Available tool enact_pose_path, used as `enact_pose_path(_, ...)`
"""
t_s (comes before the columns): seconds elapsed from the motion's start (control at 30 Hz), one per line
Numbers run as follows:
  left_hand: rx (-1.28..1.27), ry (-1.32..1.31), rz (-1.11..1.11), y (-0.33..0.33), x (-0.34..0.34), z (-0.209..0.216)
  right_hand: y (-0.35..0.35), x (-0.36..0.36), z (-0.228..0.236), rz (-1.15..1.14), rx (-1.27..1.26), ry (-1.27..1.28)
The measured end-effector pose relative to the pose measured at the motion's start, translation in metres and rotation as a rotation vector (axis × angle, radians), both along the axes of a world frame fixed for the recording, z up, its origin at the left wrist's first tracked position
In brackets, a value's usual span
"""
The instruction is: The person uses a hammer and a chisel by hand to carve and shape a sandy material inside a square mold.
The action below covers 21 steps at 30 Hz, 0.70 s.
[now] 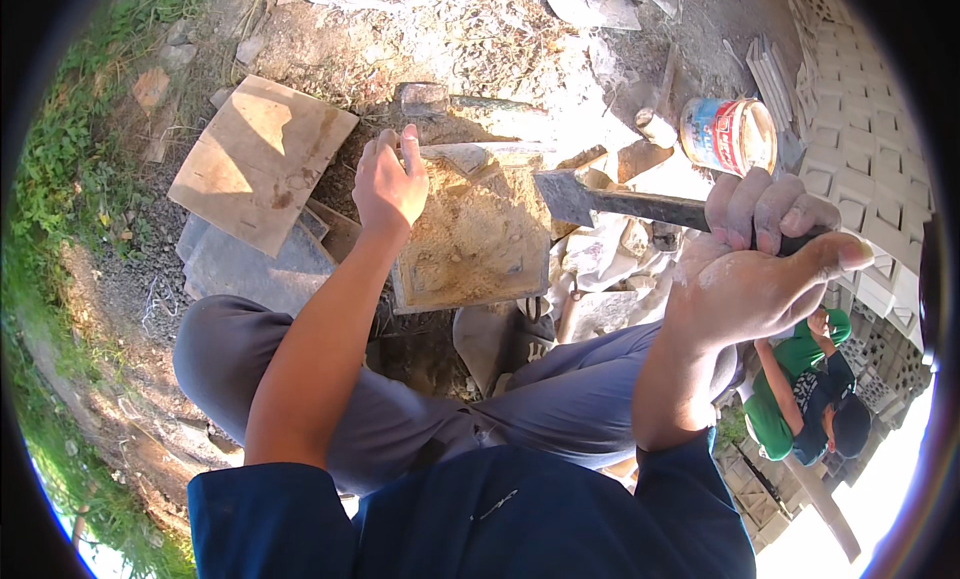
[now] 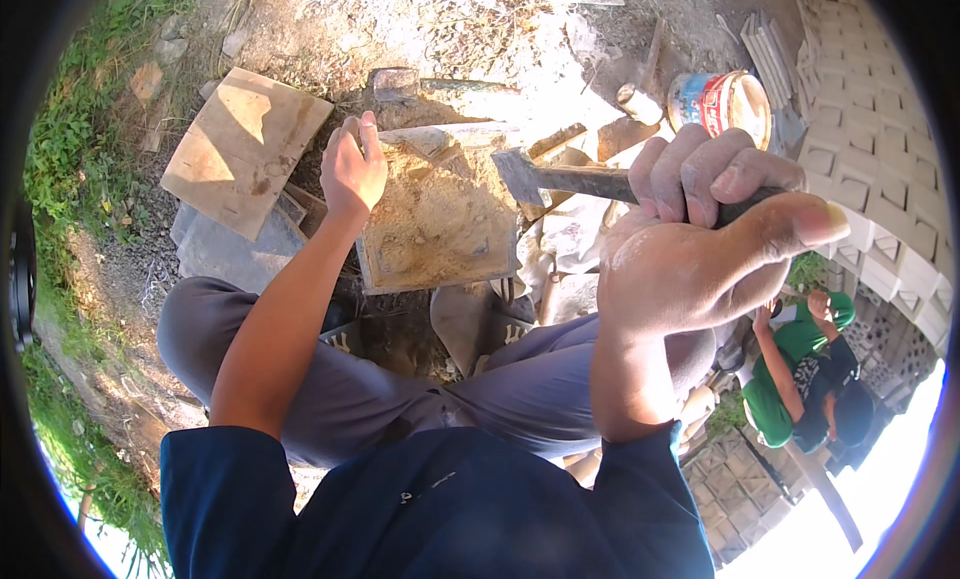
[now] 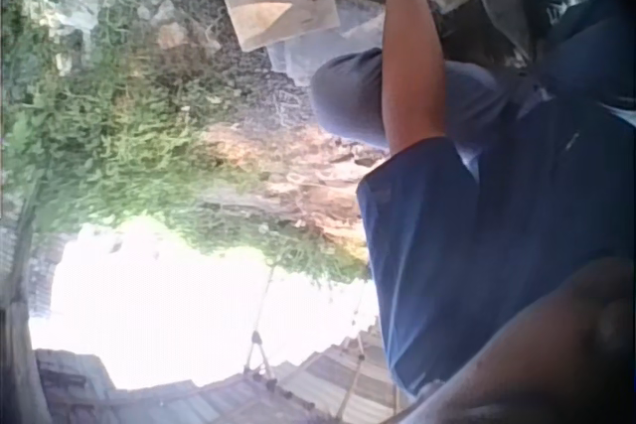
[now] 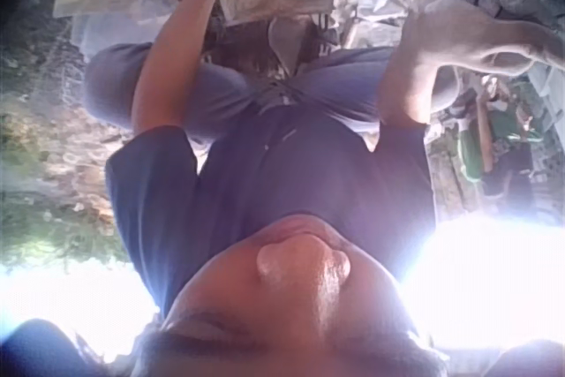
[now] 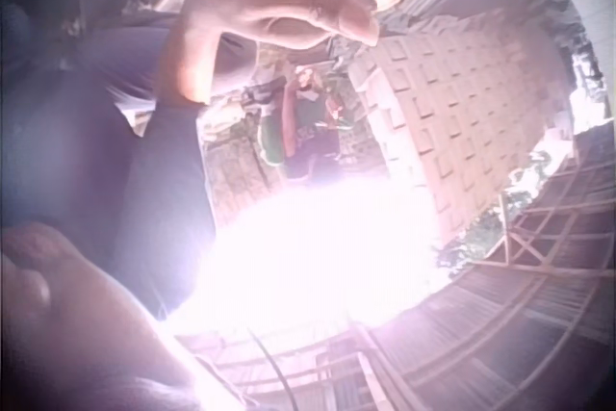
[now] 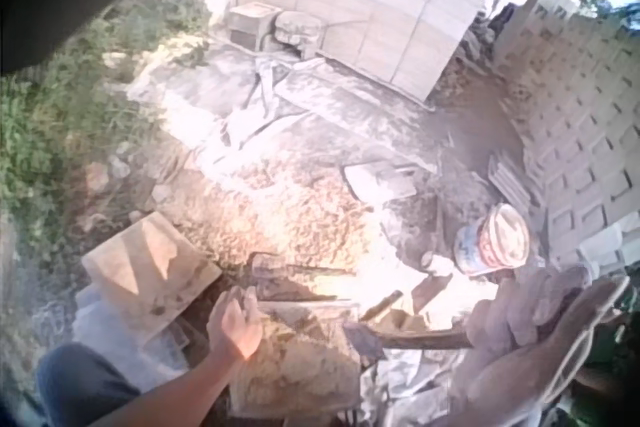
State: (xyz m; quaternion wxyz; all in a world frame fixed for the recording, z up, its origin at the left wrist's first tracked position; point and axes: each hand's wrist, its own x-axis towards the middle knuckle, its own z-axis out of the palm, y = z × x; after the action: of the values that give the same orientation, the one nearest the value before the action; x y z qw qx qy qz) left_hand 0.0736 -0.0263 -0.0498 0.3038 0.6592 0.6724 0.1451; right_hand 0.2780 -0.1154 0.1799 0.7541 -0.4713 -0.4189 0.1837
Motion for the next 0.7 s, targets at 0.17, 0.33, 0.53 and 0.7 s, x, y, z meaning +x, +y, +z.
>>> enact_pose_path(0.17, -0.021, 0.006, -0.020, -0.004, 0.004, -0.002, -0.001, -0.005, -0.042, -0.219, -0.034, -0.320)
enact_pose_path(0.33, 0.035, 0.022, 0.018, 0.000, -0.001, -0.004, 0.006, -0.022, -0.027, -0.254, 0.004, -0.271)
enact_pose_path(0.53, 0.032, -0.016, 0.015, -0.001, 0.006, -0.004, 0.009, -0.014, -0.057, -0.222, -0.002, -0.284)
enact_pose_path(0.7, 0.104, -0.012, -0.030, -0.001, 0.002, -0.009, -0.017, -0.002, -0.040, -0.022, 0.096, -0.191)
